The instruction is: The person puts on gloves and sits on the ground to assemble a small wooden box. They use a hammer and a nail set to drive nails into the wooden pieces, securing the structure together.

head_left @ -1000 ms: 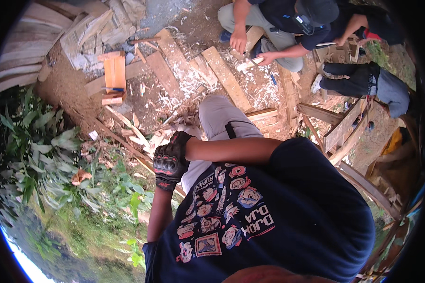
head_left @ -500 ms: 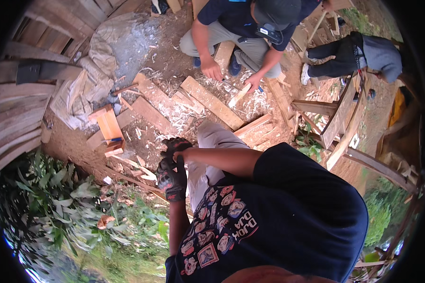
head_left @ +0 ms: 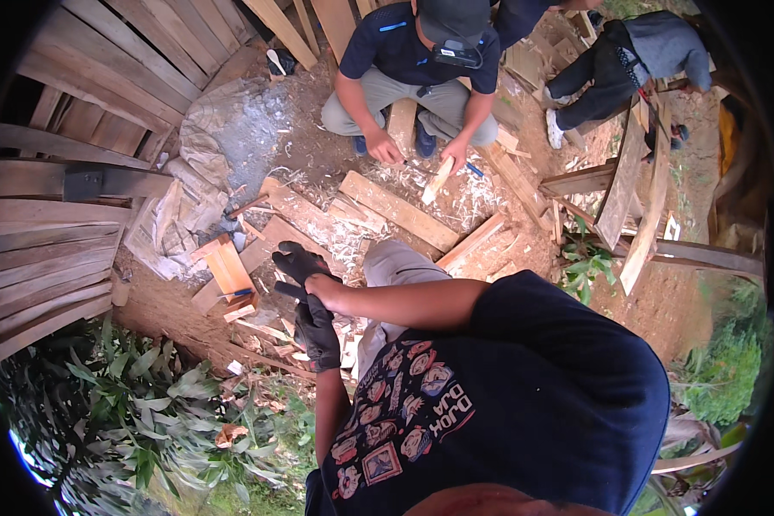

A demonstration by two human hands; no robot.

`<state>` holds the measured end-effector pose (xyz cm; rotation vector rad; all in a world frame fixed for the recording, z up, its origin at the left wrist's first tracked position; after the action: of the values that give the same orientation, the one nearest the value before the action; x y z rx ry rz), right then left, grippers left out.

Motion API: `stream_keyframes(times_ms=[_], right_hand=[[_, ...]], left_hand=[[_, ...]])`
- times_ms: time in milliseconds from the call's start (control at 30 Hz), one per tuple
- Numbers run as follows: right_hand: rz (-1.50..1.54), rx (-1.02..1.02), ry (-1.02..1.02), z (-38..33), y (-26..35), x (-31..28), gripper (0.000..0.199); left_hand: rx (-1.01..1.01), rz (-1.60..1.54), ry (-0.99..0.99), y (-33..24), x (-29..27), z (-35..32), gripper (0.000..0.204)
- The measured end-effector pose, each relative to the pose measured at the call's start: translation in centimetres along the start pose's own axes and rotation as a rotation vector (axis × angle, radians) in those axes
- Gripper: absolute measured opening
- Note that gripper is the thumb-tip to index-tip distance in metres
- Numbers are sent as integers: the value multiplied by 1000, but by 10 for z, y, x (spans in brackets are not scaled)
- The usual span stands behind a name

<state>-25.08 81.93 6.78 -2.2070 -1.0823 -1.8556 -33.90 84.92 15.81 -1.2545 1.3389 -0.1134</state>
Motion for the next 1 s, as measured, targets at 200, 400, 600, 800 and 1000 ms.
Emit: stream_keyframes(times_ms=[200, 400, 600, 800, 1000], right_hand=[[-1118, -262, 432, -22, 8, 65, 59], [-1099, -171, 572, -37, 23, 106, 58], [-1183, -110, 731, -45, 38, 125, 59], [-1129, -189, 697, -37, 63, 179, 55], [-456, 232, 799, -95, 92, 225, 52]], left_hand=[[245, 7, -112, 13, -57, -3, 40], [678, 354, -157, -13, -82, -34, 32], [724, 405, -198, -42, -91, -57, 31], [791, 444, -268, -71, -111, -68, 20], [671, -16, -315, -76, -144, -112, 24]])
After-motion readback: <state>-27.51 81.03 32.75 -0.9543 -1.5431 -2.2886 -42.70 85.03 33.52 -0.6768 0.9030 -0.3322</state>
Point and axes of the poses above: each hand's wrist, its own z-axis towards the middle knuckle, its own x-axis out of the palm, y = z × x, the point moved 3 cm from there along z, towards the middle knuckle, and after that the axes turned 1 degree about -y, right-handed, at the moved point
